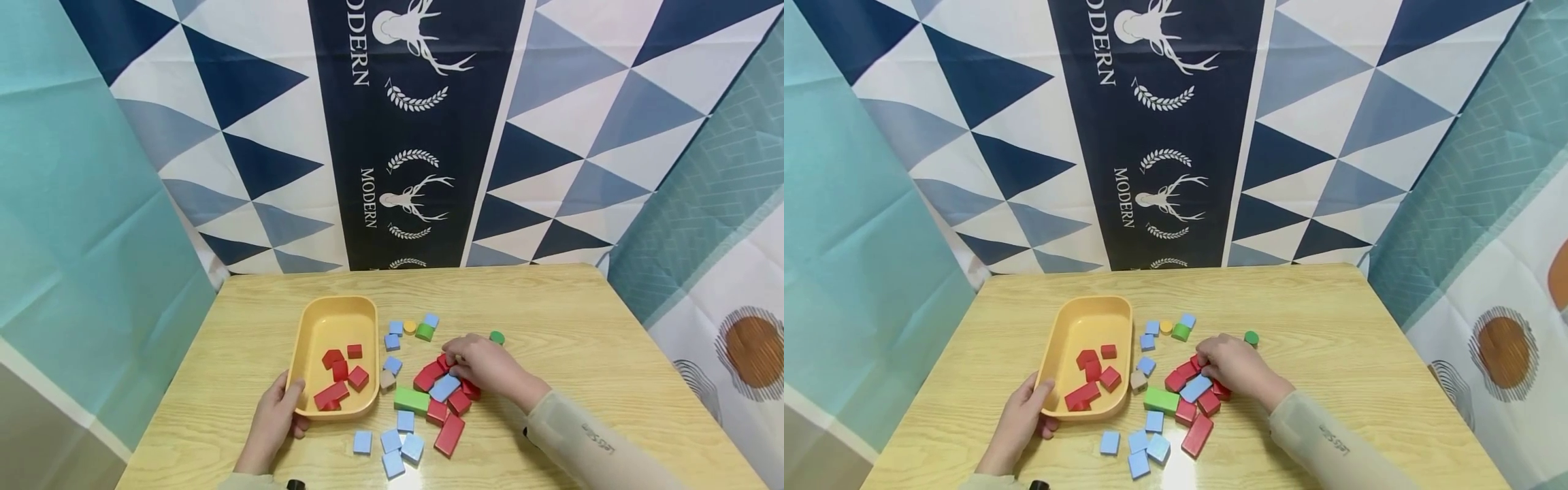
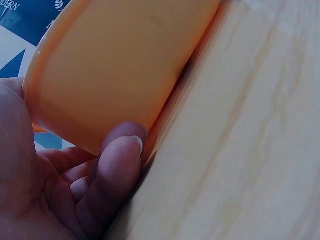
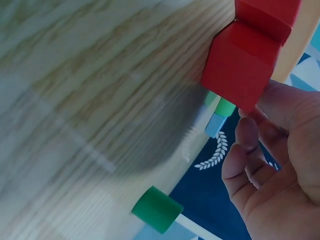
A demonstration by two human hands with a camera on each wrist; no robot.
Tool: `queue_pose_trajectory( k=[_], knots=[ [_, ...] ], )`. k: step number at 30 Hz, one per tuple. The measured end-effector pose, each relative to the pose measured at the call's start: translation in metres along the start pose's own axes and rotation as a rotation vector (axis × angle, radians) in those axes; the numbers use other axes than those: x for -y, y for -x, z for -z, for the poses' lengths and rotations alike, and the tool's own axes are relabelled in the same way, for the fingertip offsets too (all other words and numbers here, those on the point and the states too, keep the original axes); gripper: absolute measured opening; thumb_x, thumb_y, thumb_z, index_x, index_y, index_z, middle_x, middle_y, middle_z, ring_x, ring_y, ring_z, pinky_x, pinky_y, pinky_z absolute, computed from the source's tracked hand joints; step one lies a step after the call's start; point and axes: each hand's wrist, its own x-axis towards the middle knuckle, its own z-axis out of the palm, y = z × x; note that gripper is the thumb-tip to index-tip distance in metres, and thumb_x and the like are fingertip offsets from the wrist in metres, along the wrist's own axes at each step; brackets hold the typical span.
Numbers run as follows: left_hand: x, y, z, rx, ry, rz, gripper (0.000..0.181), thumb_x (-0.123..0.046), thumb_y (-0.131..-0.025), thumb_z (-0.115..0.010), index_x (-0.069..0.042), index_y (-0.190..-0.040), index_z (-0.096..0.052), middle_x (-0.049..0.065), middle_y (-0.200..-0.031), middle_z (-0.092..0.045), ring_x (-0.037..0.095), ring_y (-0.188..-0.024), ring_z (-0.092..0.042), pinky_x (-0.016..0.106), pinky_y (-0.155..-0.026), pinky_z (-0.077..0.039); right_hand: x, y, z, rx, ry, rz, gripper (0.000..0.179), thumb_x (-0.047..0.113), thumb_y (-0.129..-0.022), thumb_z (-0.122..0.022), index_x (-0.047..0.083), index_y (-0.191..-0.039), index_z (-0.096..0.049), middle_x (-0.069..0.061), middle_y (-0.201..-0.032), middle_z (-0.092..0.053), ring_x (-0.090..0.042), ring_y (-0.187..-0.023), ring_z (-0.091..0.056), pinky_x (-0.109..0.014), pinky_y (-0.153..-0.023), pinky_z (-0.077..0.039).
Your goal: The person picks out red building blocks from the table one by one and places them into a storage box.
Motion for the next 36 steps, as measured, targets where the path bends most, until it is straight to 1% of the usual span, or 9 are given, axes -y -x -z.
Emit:
queue_pose_trajectory(
  k=[2, 4, 7, 12, 17, 22, 26, 30, 36],
  knots=[
    [0.0, 0.0, 0.0, 0.002, 0.001, -0.004, 0.054, -0.036, -0.111, -0.054, -0.012, -0.159, -0.047, 0.012, -0.074, -0.07, 0.022, -0.053, -0.064, 0.033, -0.045, -0.057, 0.002, -0.001, 0.0, 0.006, 0.008, -0.012, 0.024, 0.016, -0.091, -0.086, 0.026, -0.083, -0.065, 0.01, -0.086, -0.068, -0.012, -0.081, -0.06, -0.027, -0.072, -0.055],
    [0.0, 0.001, 0.0, 0.003, 0.006, -0.006, 0.054, -0.036, -0.111, -0.054, -0.012, -0.159, -0.047, 0.011, -0.073, -0.069, 0.022, -0.053, -0.064, 0.033, -0.044, -0.057, 0.004, -0.002, 0.0, 0.015, 0.009, -0.04, 0.027, 0.019, -0.091, -0.086, 0.026, -0.081, -0.063, 0.014, -0.075, -0.056, -0.007, -0.073, -0.05, -0.022, -0.066, -0.045],
    [0.0, 0.001, 0.0, 0.007, 0.011, -0.006, 0.055, -0.036, -0.111, -0.054, -0.012, -0.159, -0.047, 0.011, -0.074, -0.07, 0.022, -0.053, -0.063, 0.032, -0.044, -0.056, 0.008, -0.004, 0.002, 0.027, -0.001, -0.088, 0.027, 0.022, -0.091, -0.086, 0.026, -0.08, -0.062, 0.016, -0.071, -0.052, -0.005, -0.069, -0.047, -0.021, -0.062, -0.04],
    [0.0, 0.001, 0.0, 0.008, 0.013, -0.002, 0.055, -0.037, -0.111, -0.054, -0.011, -0.159, -0.047, 0.011, -0.073, -0.07, 0.022, -0.053, -0.064, 0.033, -0.045, -0.057, 0.011, -0.006, 0.003, 0.042, -0.028, -0.14, 0.028, 0.023, -0.092, -0.086, 0.025, -0.08, -0.06, 0.013, -0.07, -0.053, -0.006, -0.066, -0.047, -0.022, -0.06, -0.039],
    [-0.002, 0.002, 0.001, 0.001, 0.005, -0.004, 0.054, -0.038, -0.111, -0.055, -0.012, -0.158, -0.048, 0.011, -0.072, -0.069, 0.022, -0.052, -0.063, 0.033, -0.044, -0.056, 0.011, -0.01, 0.001, 0.039, -0.086, -0.185, 0.028, 0.025, -0.093, -0.085, 0.023, -0.081, -0.06, 0.01, -0.069, -0.054, -0.008, -0.062, -0.048, -0.023, -0.059, -0.039],
    [-0.003, 0.002, 0.002, 0.001, -0.003, -0.015, 0.052, -0.038, -0.111, -0.054, -0.013, -0.157, -0.05, 0.011, -0.07, -0.067, 0.021, -0.052, -0.062, 0.033, -0.044, -0.056, 0.011, -0.018, -0.002, 0.047, -0.115, -0.252, 0.027, 0.027, -0.093, -0.085, 0.023, -0.082, -0.061, 0.008, -0.069, -0.054, -0.012, -0.064, -0.05, -0.024, -0.061, -0.039],
    [-0.004, 0.002, 0.002, 0.003, -0.007, -0.019, 0.052, -0.037, -0.111, -0.054, -0.013, -0.157, -0.05, 0.01, -0.07, -0.067, 0.02, -0.051, -0.062, 0.033, -0.044, -0.056, 0.014, -0.021, -0.003, 0.047, -0.108, -0.277, 0.028, 0.028, -0.093, -0.084, 0.022, -0.082, -0.06, 0.006, -0.069, -0.053, -0.014, -0.066, -0.05, -0.026, -0.063, -0.039],
    [-0.004, 0.003, 0.001, 0.007, -0.004, -0.009, 0.053, -0.038, -0.111, -0.054, -0.013, -0.158, -0.049, 0.01, -0.071, -0.067, 0.021, -0.052, -0.062, 0.032, -0.044, -0.056, 0.017, -0.022, -0.004, 0.045, -0.103, -0.294, 0.029, 0.028, -0.093, -0.085, 0.021, -0.081, -0.059, 0.005, -0.069, -0.053, -0.015, -0.067, -0.05, -0.027, -0.064, -0.04],
    [-0.004, 0.003, 0.0, 0.013, -0.007, 0.002, 0.055, -0.04, -0.111, -0.054, -0.012, -0.159, -0.047, 0.01, -0.073, -0.068, 0.021, -0.053, -0.063, 0.032, -0.045, -0.056, 0.015, -0.023, -0.006, 0.051, -0.095, -0.301, 0.029, 0.028, -0.092, -0.086, 0.021, -0.082, -0.059, 0.005, -0.071, -0.055, -0.015, -0.068, -0.05, -0.028, -0.065, -0.042]
  ],
)
